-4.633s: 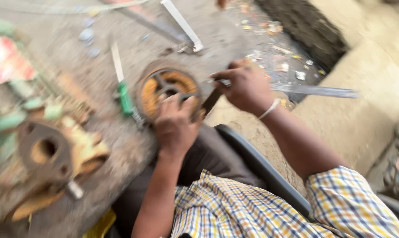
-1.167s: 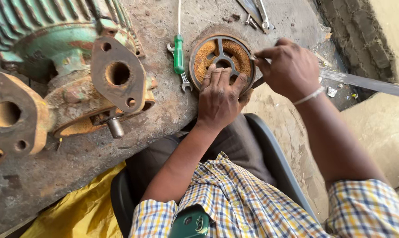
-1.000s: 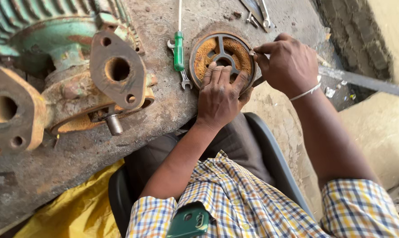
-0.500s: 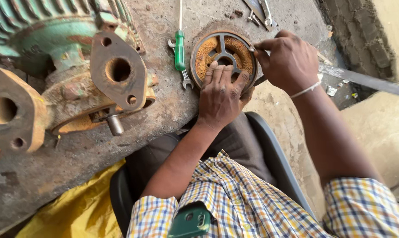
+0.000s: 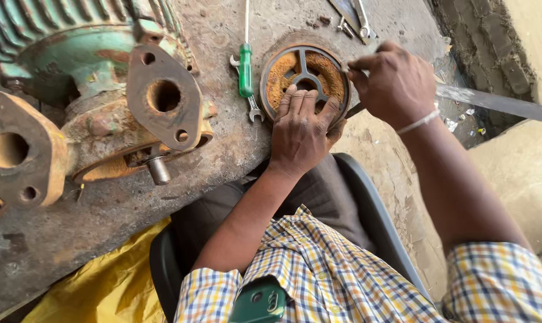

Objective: The person sits at a workbench and scrapes rust and sand from a circular metal pump cover plate, holding the plate steady with one hand while working a small scraper around its ribs and rim. He turns the plate and continues scraping its surface, then sets it on the bench and keeps cleaning the edges.

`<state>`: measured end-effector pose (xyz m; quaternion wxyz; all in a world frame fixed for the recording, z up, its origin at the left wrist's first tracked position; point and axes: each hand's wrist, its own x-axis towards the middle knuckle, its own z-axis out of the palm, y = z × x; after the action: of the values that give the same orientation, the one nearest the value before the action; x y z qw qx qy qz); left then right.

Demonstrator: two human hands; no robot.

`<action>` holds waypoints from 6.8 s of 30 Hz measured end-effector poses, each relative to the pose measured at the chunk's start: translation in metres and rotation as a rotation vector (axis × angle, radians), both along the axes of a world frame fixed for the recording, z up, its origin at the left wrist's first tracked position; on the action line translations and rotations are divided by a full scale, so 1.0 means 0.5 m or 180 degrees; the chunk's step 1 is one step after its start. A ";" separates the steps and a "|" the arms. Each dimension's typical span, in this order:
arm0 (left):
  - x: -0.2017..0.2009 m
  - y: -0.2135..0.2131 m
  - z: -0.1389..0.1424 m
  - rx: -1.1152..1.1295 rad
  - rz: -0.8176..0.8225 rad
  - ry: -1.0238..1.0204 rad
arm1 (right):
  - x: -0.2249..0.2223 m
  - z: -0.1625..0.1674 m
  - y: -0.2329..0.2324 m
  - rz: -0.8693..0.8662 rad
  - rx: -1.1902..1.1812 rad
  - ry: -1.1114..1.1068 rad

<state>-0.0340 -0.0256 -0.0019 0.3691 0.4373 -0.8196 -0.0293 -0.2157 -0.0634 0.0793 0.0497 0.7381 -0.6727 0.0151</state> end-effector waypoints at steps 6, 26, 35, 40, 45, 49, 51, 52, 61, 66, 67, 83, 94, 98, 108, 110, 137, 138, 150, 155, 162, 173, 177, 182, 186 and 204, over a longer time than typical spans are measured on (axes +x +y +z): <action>-0.001 -0.003 -0.001 0.0034 0.0008 -0.0010 | -0.002 -0.002 0.019 -0.0111 0.0069 0.0035; -0.002 0.000 -0.003 0.0037 0.0025 -0.0009 | 0.009 -0.014 0.024 -0.0104 -0.0092 -0.0094; -0.005 0.000 -0.011 0.0013 0.0025 -0.0058 | 0.009 -0.018 0.012 0.0161 -0.0371 -0.0042; -0.004 -0.002 -0.010 0.0042 0.0014 -0.0096 | 0.006 -0.020 0.006 -0.0155 0.0072 -0.0225; -0.005 -0.005 -0.009 -0.0047 0.0046 -0.0048 | 0.011 -0.020 0.009 -0.0018 -0.0211 -0.0165; -0.004 -0.001 -0.009 -0.0032 0.0040 -0.0019 | 0.015 -0.013 0.008 -0.0039 -0.0133 -0.0218; -0.003 0.004 -0.008 0.0057 0.0026 -0.0013 | 0.018 -0.012 0.004 0.0031 -0.0241 -0.0169; -0.003 0.004 -0.008 0.0017 0.0026 -0.0017 | 0.017 -0.011 0.003 0.0007 -0.0321 -0.0167; -0.004 -0.004 -0.004 0.0003 0.0022 0.0014 | 0.008 -0.029 -0.006 0.0019 -0.0112 -0.0147; -0.004 -0.001 -0.006 0.0101 -0.0040 -0.0079 | 0.008 -0.027 -0.005 -0.0061 -0.0122 -0.0145; -0.003 0.000 -0.006 0.0031 -0.0008 -0.0045 | 0.009 -0.026 -0.006 0.0051 -0.0312 -0.0119; -0.005 -0.001 -0.013 0.0049 0.0009 -0.0101 | 0.011 -0.011 -0.012 0.0059 -0.0072 -0.0193; -0.004 0.007 0.000 0.0034 0.0059 -0.0270 | 0.032 -0.005 -0.020 -0.0032 -0.0188 -0.0544; -0.001 0.002 0.002 -0.0017 -0.0005 -0.0315 | 0.034 -0.008 -0.008 -0.0187 0.0269 -0.0474; 0.014 0.002 0.017 0.0203 -0.0189 -0.0294 | -0.009 0.006 0.050 -0.0436 0.0084 -0.0986; 0.032 0.003 0.034 0.0453 -0.0435 -0.0314 | -0.025 0.007 0.065 -0.0451 -0.0001 -0.1034; -0.008 0.004 -0.020 -0.0043 0.0127 -0.0138 | 0.006 0.007 0.081 -0.0286 0.0043 -0.0381; -0.007 0.004 -0.020 -0.0071 0.0138 -0.0160 | 0.005 0.006 0.079 -0.0228 0.0029 -0.0347; -0.004 0.002 -0.011 -0.0090 0.0088 -0.0113 | 0.012 0.005 0.059 -0.0191 -0.0004 -0.0252; -0.002 0.005 -0.014 0.0026 0.0011 -0.0138 | 0.013 -0.002 0.058 -0.0417 0.0257 -0.0439; -0.008 0.005 -0.010 -0.0032 0.0015 -0.0157 | 0.017 0.004 0.066 -0.0482 0.0105 -0.0692; -0.007 0.008 -0.009 -0.0054 0.0139 -0.0234 | 0.033 0.009 0.054 -0.0664 0.0306 -0.0642; -0.008 0.004 -0.010 -0.0027 0.0128 -0.0274 | 0.027 0.005 0.054 -0.0507 0.0123 -0.0641; -0.007 0.004 -0.018 -0.0063 0.0142 -0.0160 | 0.023 0.002 0.047 -0.0333 0.0012 -0.0578; -0.007 0.003 -0.022 -0.0029 0.0096 -0.0140 | 0.024 -0.003 0.047 -0.0214 -0.0013 -0.0540; -0.008 0.002 -0.019 0.0012 0.0120 -0.0070 | 0.001 -0.004 0.053 -0.0238 -0.0008 -0.0301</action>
<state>-0.0378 -0.0248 -0.0112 0.3598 0.4536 -0.8151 -0.0191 -0.2153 -0.0367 0.0771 0.0192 0.7108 -0.7014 0.0490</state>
